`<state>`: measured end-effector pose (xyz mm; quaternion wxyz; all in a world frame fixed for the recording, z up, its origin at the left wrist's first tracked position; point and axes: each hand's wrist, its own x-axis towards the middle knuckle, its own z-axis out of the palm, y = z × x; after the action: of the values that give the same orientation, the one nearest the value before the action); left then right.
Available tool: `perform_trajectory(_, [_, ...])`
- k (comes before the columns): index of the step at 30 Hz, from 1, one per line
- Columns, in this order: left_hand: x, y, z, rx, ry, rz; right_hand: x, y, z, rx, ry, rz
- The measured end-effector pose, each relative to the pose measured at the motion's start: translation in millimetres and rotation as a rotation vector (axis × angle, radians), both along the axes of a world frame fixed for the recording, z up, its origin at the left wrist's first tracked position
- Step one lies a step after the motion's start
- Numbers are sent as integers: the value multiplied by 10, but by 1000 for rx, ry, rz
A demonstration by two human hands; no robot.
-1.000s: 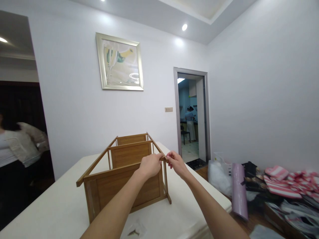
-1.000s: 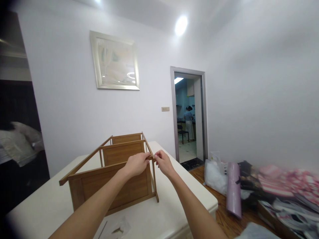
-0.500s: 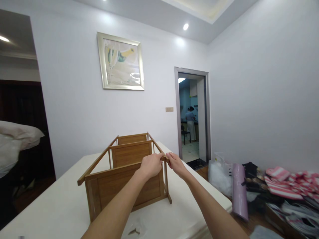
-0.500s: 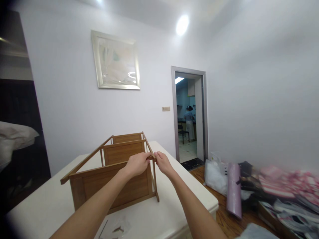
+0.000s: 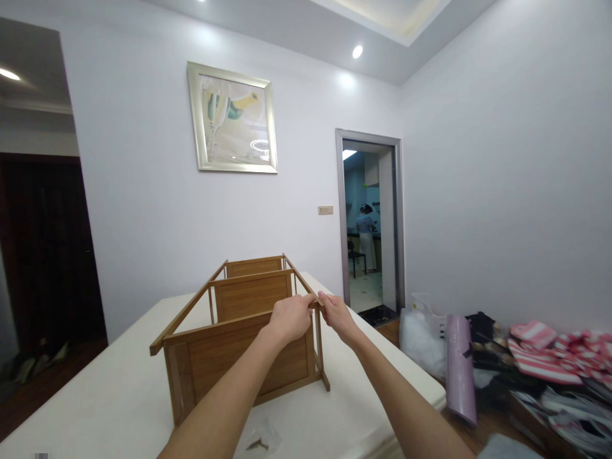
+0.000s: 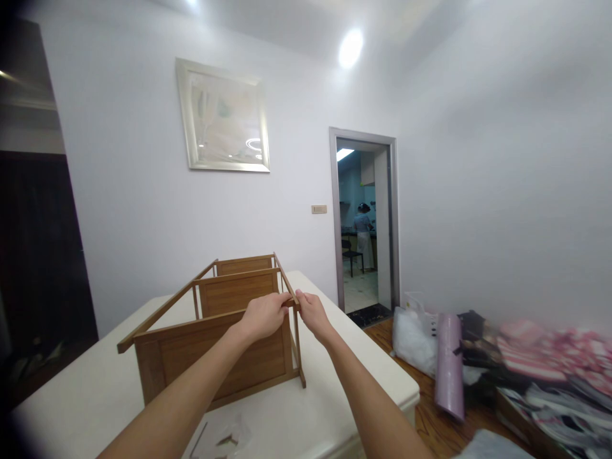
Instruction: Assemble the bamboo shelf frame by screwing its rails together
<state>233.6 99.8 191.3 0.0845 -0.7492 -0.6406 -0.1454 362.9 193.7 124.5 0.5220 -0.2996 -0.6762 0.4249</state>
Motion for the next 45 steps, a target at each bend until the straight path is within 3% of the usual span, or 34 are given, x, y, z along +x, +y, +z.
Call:
perform_trajectory(8, [13, -18, 13, -6, 3, 12, 18, -67, -72, -56, 87, 31])
perform_trajectory(20, [18, -14, -8, 1, 18, 19, 65, -22, -38, 26, 62, 60])
perform_trajectory(32, [28, -29, -1, 0, 22, 22, 38, 138, -81, 101, -87, -23])
perform_trajectory(45, [30, -37, -4, 7, 25, 32, 8, 84, -71, 144, -83, -99])
